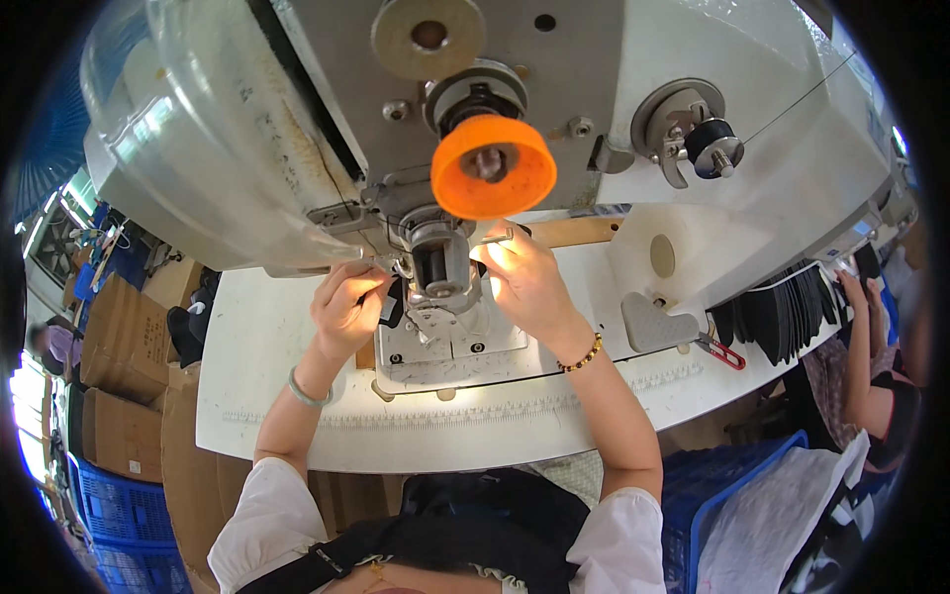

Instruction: Stitching black fabric components using a sewing machine and trimming threads with snips.

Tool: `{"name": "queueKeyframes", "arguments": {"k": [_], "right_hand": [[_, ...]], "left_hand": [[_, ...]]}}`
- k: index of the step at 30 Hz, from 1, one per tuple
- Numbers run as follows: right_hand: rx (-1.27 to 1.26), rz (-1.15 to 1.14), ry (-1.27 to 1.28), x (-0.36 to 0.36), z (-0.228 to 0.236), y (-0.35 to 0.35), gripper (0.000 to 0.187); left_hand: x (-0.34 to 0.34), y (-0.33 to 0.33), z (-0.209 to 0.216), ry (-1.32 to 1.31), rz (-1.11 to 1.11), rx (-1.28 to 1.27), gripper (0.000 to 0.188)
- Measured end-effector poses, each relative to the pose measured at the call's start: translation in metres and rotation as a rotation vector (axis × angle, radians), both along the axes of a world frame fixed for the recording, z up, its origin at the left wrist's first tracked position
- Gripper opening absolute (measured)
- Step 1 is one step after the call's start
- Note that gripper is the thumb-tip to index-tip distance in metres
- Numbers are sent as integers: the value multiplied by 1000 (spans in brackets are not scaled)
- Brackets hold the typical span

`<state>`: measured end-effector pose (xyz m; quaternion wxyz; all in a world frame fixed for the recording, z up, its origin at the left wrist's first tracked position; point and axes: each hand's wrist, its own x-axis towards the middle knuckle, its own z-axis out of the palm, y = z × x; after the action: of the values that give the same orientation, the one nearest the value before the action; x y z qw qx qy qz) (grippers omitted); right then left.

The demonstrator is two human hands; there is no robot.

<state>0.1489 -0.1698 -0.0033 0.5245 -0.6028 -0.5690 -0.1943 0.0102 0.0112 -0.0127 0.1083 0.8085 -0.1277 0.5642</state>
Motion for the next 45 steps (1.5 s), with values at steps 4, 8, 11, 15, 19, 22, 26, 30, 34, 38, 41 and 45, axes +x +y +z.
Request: {"name": "queueKeyframes", "arguments": {"k": [4, 8, 11, 15, 19, 22, 26, 30, 34, 38, 41, 45], "right_hand": [[-35, 60, 66, -1, 3, 1, 27], [-21, 76, 17, 1, 4, -1, 31], [-26, 79, 70, 0, 0, -1, 31], [16, -153, -12, -7, 0, -4, 30], [-449, -310, 76, -22, -14, -83, 40], [-725, -457, -25, -36, -53, -134, 37], [-772, -667, -140, -29, -101, -150, 32], [-771, -636, -123, -29, -116, -153, 34], [-717, -577, -193, -22, -115, -147, 28], [-563, -568, 193, -26, -96, -136, 17], [-541, -204, 855, -46, -64, -134, 19], [-456, 11, 273, -58, -37, -96, 30]], "left_hand": [[-1, 0, -1, 1, -22, 5, 24], [-4, 7, 3, 200, 112, -34, 17], [4, 25, 9, 336, 203, 145, 11], [4, 41, 12, 372, 368, 244, 9], [-48, 65, 46, 475, 511, -71, 8], [-104, 73, 74, 243, 428, -188, 15], [-147, 69, 92, 515, 261, -288, 34], [-140, 28, 53, 788, 23, -735, 41], [-118, -10, 17, 927, -22, -1209, 26], [-98, -33, 9, 951, -380, -1568, 25], [-82, -44, 7, 1046, -246, -1493, 26], [-69, -52, -1, 963, -318, -1567, 18]]}}
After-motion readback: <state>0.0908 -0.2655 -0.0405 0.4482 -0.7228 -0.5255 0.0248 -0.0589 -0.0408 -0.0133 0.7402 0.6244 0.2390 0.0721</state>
